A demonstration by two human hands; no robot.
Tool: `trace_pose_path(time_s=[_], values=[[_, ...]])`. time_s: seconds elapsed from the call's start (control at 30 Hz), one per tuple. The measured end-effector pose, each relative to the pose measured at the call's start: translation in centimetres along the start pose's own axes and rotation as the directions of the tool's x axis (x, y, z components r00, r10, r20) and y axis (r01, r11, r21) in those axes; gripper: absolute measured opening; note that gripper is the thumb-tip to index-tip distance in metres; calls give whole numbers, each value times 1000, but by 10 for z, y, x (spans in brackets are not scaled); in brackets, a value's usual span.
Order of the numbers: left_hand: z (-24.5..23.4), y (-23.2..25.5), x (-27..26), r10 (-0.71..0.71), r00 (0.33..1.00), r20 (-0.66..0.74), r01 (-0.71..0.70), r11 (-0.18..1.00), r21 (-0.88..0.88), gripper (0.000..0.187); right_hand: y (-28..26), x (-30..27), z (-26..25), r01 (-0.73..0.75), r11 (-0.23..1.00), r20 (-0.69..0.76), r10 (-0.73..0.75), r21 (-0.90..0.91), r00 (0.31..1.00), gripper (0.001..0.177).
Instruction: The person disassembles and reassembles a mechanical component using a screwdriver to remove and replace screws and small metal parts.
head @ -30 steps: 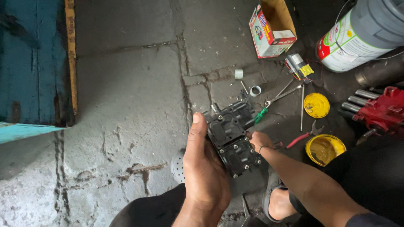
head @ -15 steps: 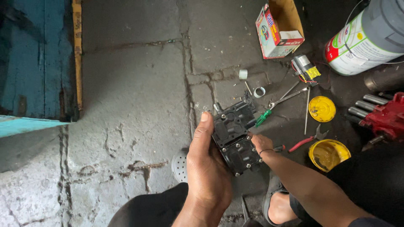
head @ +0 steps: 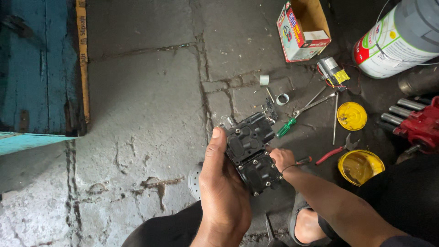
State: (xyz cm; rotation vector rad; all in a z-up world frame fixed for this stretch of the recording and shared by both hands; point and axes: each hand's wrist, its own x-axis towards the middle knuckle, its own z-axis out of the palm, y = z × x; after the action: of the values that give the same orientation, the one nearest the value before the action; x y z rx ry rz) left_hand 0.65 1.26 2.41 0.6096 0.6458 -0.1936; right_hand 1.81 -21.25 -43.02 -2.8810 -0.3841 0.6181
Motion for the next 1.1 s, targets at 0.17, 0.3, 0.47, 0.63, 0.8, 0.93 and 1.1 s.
trace_pose_path(time_s=[0.17, 0.3, 0.47, 0.63, 0.8, 0.93, 1.1], values=[[-2, 2, 1, 22, 999, -23, -23, 999, -34, 45, -17, 1, -31, -283, 956, 159, 269, 75, 950, 31], [-8, 3, 4, 51, 998, 37, -50, 998, -41, 42, -46, 9, -78, -375, 905, 185, 341, 199, 922, 36], [-2, 3, 5, 93, 993, -74, -87, 993, 77, 30, -74, 10, -146, -81, 961, -33, 93, 266, 995, 24], [2, -1, 8, 180, 983, -44, -171, 972, 160, 30, -72, 1, -244, 219, 898, -230, -137, 382, 963, 12], [-1, 0, 8, 206, 977, -59, -184, 946, 268, 31, -62, -62, -344, 233, 633, -98, -240, 738, 966, 15], [-10, -5, 13, 258, 964, -66, -223, 917, 331, 29, -64, -93, -368, -70, 169, 91, -117, 983, 989, 23], [-14, -13, 22, 264, 961, -77, -225, 917, 330, 29, -71, -108, -376, -205, -103, 175, -246, 973, 953, 27]])
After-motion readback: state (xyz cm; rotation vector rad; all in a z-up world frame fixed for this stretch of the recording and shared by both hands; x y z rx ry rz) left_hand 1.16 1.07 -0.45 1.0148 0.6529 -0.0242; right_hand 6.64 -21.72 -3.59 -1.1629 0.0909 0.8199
